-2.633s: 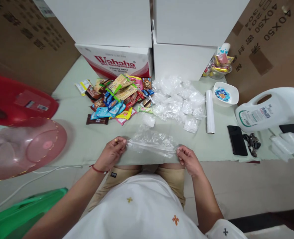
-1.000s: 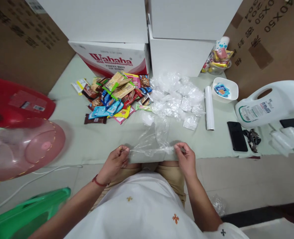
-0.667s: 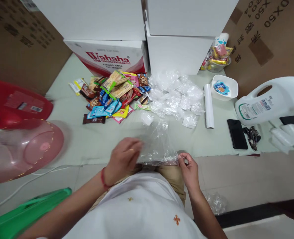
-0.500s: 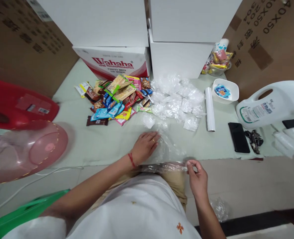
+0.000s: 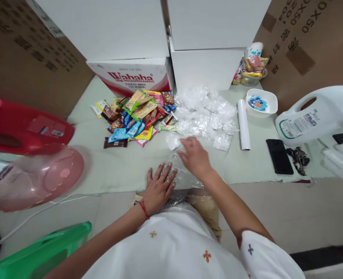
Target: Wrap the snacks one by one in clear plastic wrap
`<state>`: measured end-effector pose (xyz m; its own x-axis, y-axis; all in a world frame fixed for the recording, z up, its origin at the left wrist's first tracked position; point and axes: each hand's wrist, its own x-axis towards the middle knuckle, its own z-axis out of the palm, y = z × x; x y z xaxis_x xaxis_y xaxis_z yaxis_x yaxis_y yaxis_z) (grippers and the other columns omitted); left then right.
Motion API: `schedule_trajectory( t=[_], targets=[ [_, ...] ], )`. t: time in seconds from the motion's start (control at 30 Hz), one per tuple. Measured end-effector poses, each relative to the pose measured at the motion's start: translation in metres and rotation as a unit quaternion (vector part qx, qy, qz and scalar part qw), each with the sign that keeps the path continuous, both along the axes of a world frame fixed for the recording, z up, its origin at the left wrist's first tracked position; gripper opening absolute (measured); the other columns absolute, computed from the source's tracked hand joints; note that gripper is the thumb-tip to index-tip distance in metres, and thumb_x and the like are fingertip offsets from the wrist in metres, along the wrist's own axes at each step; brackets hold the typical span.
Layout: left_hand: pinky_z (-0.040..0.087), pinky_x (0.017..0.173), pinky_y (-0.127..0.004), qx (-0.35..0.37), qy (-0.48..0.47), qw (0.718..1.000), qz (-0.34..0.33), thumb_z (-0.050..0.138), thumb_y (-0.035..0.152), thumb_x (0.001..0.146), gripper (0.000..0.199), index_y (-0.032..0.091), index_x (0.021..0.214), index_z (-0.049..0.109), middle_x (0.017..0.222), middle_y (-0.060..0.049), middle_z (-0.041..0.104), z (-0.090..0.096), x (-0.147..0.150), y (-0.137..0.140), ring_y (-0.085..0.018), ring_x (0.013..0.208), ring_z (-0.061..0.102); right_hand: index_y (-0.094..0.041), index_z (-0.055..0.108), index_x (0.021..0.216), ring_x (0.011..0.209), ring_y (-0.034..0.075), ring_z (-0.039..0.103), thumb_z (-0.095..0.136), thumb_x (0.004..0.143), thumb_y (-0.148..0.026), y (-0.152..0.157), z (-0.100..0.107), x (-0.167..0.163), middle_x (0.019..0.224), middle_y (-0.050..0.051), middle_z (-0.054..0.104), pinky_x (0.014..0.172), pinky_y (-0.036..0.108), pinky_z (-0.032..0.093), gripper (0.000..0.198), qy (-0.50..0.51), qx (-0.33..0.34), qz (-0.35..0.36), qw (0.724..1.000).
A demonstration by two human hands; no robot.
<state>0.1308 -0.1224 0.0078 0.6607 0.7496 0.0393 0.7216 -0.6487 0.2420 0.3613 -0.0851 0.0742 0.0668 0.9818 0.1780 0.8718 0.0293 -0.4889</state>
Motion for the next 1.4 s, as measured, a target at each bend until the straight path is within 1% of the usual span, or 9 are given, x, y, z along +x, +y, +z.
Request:
schedule_trajectory(
  t=[0.07,0.17,0.3,0.43,0.57,0.7,0.87,1.1,1.4],
  targets=[
    [0.012,0.125,-0.068,0.007,0.01,1.0,0.007,0.042,0.036,0.106,0.05,0.035,0.154,0.049,0.167,-0.005,0.04,0.001,-0.005,0.001,-0.035,0.157,0.029,-0.024,0.054,0.149,0.129,0.029,0.055,0.059,0.099,-0.039,0.039,-0.005,-0.036,0.16,0.013,0.045,0.09,0.039,0.056,0.052,-0.059,-0.042,0.072,0.995],
    [0.021,0.124,-0.061,0.017,0.021,0.999,0.03,0.038,0.035,0.107,0.051,0.034,0.158,0.044,0.167,-0.007,0.04,0.004,-0.023,0.008,-0.03,0.153,0.038,-0.026,0.057,0.144,0.128,0.029,0.054,0.051,0.102,-0.03,0.064,-0.017,-0.047,0.165,0.009,0.04,0.091,0.038,0.055,0.042,-0.143,-0.091,0.126,0.977],
    [0.031,0.117,-0.055,0.026,0.018,0.997,0.077,0.035,0.034,0.107,0.05,0.028,0.155,0.048,0.166,-0.011,0.042,0.006,-0.054,0.028,-0.027,0.146,0.048,-0.025,0.064,0.136,0.126,0.031,0.054,0.041,0.103,-0.019,0.061,-0.027,0.011,0.159,0.009,0.048,0.091,0.039,0.054,0.041,-0.193,-0.102,0.059,0.974],
    [0.041,0.103,-0.054,0.028,0.011,0.994,0.102,0.038,0.041,0.107,0.049,0.027,0.151,0.055,0.166,-0.009,0.041,0.009,-0.063,0.056,-0.03,0.136,0.054,-0.024,0.063,0.14,0.13,0.035,0.053,0.046,0.102,-0.025,0.061,-0.02,0.077,0.162,0.012,0.043,0.094,0.043,0.052,0.042,-0.191,-0.133,-0.054,0.971],
    [0.044,0.095,-0.054,-0.005,0.001,0.994,0.105,0.04,0.048,0.105,0.049,0.031,0.146,0.061,0.161,-0.005,0.05,0.013,-0.054,0.084,-0.034,0.123,0.057,-0.028,0.061,0.144,0.113,0.032,0.064,0.056,0.099,-0.039,0.074,0.008,0.078,0.165,0.013,0.036,0.088,0.042,0.053,0.047,-0.173,-0.153,-0.079,0.97],
    [0.03,0.113,-0.064,0.006,-0.012,0.998,0.058,0.045,0.049,0.103,0.048,0.034,0.145,0.061,0.159,-0.003,0.053,0.007,-0.054,0.095,-0.038,0.142,0.044,-0.029,0.062,0.141,0.105,0.029,0.067,0.046,0.103,-0.038,0.102,0.027,0.02,0.155,0.012,0.05,0.085,0.04,0.052,0.043,-0.181,-0.096,-0.009,0.979],
    [0.005,0.124,-0.07,0.013,-0.011,1.0,-0.004,0.041,0.048,0.105,0.051,0.04,0.155,0.046,0.164,-0.002,0.046,-0.003,-0.068,0.092,-0.033,0.157,0.03,-0.031,0.045,0.155,0.114,0.028,0.066,0.035,0.105,-0.025,0.157,0.01,-0.031,0.161,0.011,0.044,0.084,0.035,0.051,0.052,-0.217,-0.146,0.101,0.96],
    [0.003,0.126,-0.069,-0.018,-0.011,1.0,0.007,0.035,0.045,0.107,0.055,0.036,0.161,0.036,0.166,-0.006,0.041,-0.002,-0.072,0.098,-0.029,0.157,0.032,-0.016,0.067,0.132,0.105,0.032,0.069,0.054,0.097,-0.029,0.195,0.005,-0.011,0.132,0.023,0.063,0.083,0.037,0.05,0.04,-0.3,-0.231,0.074,0.923],
    [-0.004,0.12,-0.079,-0.044,0.01,0.999,0.012,0.046,0.058,0.101,0.063,0.036,0.16,0.038,0.171,-0.007,0.031,0.003,-0.058,0.115,-0.036,0.158,0.028,-0.02,0.067,0.126,0.105,0.029,0.065,0.037,0.102,-0.025,0.163,0.021,0.013,0.123,0.015,0.067,0.083,0.035,0.047,0.039,-0.205,-0.082,-0.04,0.975]
  ],
)
